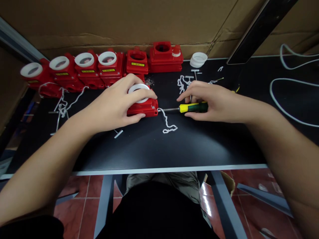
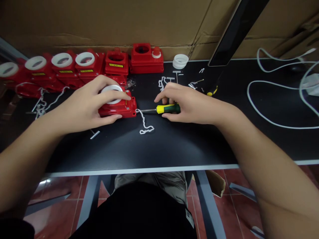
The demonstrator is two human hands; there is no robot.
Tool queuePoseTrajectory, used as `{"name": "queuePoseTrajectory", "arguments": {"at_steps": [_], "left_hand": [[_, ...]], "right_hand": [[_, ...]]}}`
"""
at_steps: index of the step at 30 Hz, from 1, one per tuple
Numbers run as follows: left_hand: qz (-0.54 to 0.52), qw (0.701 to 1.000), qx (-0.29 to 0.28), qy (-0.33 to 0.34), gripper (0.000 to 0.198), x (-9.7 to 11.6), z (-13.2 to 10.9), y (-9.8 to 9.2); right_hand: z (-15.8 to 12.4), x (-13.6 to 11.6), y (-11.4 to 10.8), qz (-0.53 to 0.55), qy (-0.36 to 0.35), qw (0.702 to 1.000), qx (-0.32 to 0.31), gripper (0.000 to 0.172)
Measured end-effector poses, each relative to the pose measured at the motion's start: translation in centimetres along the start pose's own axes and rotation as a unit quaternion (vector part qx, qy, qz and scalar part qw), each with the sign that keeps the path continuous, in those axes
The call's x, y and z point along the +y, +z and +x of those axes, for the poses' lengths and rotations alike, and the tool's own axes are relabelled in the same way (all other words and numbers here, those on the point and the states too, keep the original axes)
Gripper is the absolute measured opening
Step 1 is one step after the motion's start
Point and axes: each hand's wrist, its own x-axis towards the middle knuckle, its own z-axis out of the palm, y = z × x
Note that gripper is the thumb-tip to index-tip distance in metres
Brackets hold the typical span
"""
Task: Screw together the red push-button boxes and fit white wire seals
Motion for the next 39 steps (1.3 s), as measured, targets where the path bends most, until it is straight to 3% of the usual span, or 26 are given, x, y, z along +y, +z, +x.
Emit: {"name": "queuePoseTrajectory", "arguments": {"at_steps": [4, 11, 17, 31, 39], "left_hand": [[-0.012, 1.000, 0.003, -0.006, 0.046, 0.06, 0.01, 0.02], [-0.022, 1.000, 0.004, -0.008, 0.045, 0.13, 0.09, 0.00], [-0.016, 1.000, 0.004, -0.008, 0.046, 0.17, 0.06, -0.02], [0.004, 1.000, 0.001, -0.016, 0.051, 0.19, 0.00, -0.01], [0.030, 0.999, -0.015, -0.011, 0.047, 0.52, -0.03, -0.34]], "right_hand": [[0.08, -0.04, -0.10, 0.002, -0.007, 1.000, -0.012, 0.037], [-0.17, -0.01, -0.55, 0.001, -0.043, 0.999, -0.011, 0.045], [-0.45, 0.17, -0.80, 0.010, -0.011, 0.999, -0.041, 0.059], [-0.43, -0.40, -0.68, 0.028, -0.008, 0.998, -0.058, 0.060], [-0.41, -0.53, -0.92, -0.018, -0.001, 0.998, -0.053, 0.037]]}}
